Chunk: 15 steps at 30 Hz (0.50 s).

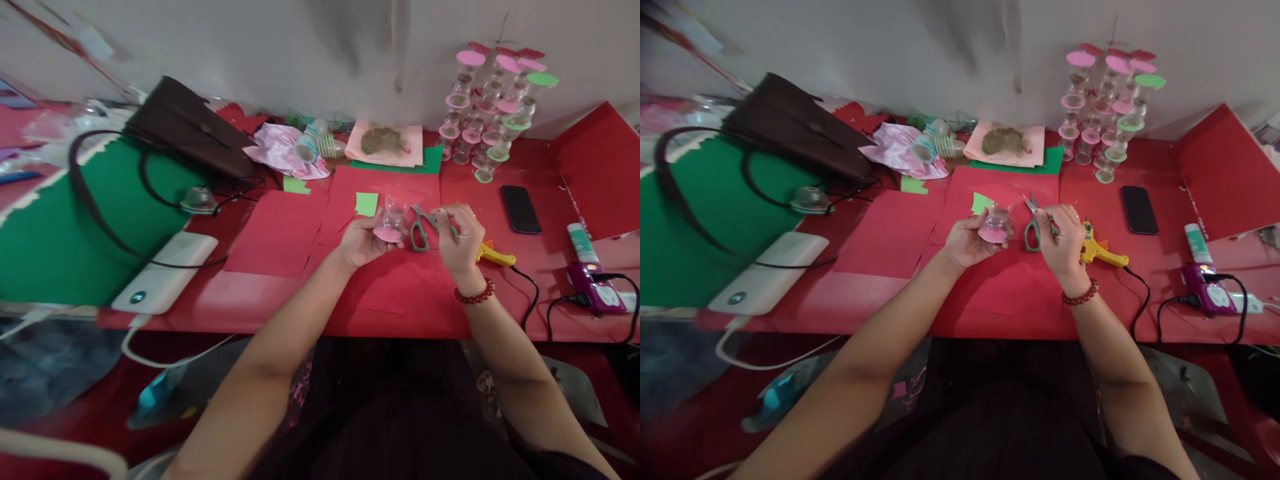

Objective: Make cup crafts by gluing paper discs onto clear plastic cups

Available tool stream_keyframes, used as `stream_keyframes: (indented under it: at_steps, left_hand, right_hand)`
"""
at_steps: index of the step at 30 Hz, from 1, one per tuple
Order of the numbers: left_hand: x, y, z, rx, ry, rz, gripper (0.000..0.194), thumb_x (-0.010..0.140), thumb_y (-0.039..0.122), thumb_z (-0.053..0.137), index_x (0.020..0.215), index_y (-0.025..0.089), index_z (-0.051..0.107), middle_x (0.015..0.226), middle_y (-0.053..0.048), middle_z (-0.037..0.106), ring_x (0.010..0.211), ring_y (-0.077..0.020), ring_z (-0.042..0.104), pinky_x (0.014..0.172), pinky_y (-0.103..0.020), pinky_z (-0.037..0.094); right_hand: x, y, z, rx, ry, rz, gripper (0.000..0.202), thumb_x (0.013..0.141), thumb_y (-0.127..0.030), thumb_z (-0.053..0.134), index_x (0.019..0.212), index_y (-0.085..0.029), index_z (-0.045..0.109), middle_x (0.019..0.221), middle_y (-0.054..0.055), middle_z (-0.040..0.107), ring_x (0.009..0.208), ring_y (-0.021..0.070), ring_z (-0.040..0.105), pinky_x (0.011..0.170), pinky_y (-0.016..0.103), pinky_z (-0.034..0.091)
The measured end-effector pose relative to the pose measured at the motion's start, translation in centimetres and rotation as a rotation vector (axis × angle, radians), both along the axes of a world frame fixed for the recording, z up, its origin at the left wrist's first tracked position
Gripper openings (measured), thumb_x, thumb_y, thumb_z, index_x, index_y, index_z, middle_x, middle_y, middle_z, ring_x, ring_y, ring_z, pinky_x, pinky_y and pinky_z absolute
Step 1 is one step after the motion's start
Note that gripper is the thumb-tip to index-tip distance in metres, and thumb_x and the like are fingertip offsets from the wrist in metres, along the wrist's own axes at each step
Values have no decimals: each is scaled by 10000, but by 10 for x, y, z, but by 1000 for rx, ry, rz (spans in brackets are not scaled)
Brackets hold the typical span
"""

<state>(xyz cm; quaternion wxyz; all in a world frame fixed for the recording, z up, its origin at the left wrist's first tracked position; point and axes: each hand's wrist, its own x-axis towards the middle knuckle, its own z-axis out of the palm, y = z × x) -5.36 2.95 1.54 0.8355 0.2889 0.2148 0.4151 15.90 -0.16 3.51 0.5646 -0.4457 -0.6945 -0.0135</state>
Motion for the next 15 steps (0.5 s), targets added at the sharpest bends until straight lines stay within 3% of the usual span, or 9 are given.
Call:
stream_keyframes:
  at_steps: [2,3,4,7,9,11,15]
  left_hand:
    - [-1,-1,2,-14,-25,5,212,937,291,588,974,169,757,936,-98,765,826,-208,746,595,-272,579]
    - [-2,-1,2,-25,-26,-13,192,912,267,599,978,171,751,941,-99,764,845,-214,748,596,-272,577]
    - [-2,-2,1,-35,-21,-36,186,892,251,609,993,176,745,950,-100,765,863,-222,752,600,-277,578]
    - [-3,-3,-6,-42,-1,-92,198,868,255,641,1034,184,723,990,-107,773,896,-254,772,605,-305,588]
    - [-2,-3,-12,-23,20,-128,192,873,293,661,1002,164,718,994,-121,780,864,-269,781,621,-335,599]
    - [0,-2,-18,10,58,-147,205,874,334,680,933,142,719,948,-125,788,823,-277,785,683,-367,616]
    - [-3,3,-19,56,177,-49,210,821,315,714,924,133,738,891,-114,806,820,-266,781,786,-377,627]
  right_hand:
    - [1,0,-1,-52,82,-12,256,1076,-347,548,907,-244,712,715,-6,694,662,162,674,700,331,593]
    - [0,0,-1,-67,114,21,210,1072,-335,550,977,-248,717,757,-4,708,670,156,675,691,321,594]
    - [-1,1,-2,-72,132,71,168,1062,-321,563,1087,-255,715,864,14,743,738,162,703,715,323,608]
    - [-4,3,-1,-59,96,193,298,1023,-286,606,1314,-282,669,1248,84,735,1093,215,732,868,375,648]
    - [-6,3,1,-49,38,206,275,1013,-267,613,1270,-290,709,1298,88,716,1203,238,709,947,417,647]
    - [-6,3,2,-29,10,199,235,1008,-230,605,1178,-295,755,1244,74,736,1188,235,721,994,440,638]
    - [-8,1,0,-42,63,219,299,969,-118,577,1090,-295,785,1133,47,785,1087,206,756,994,426,637]
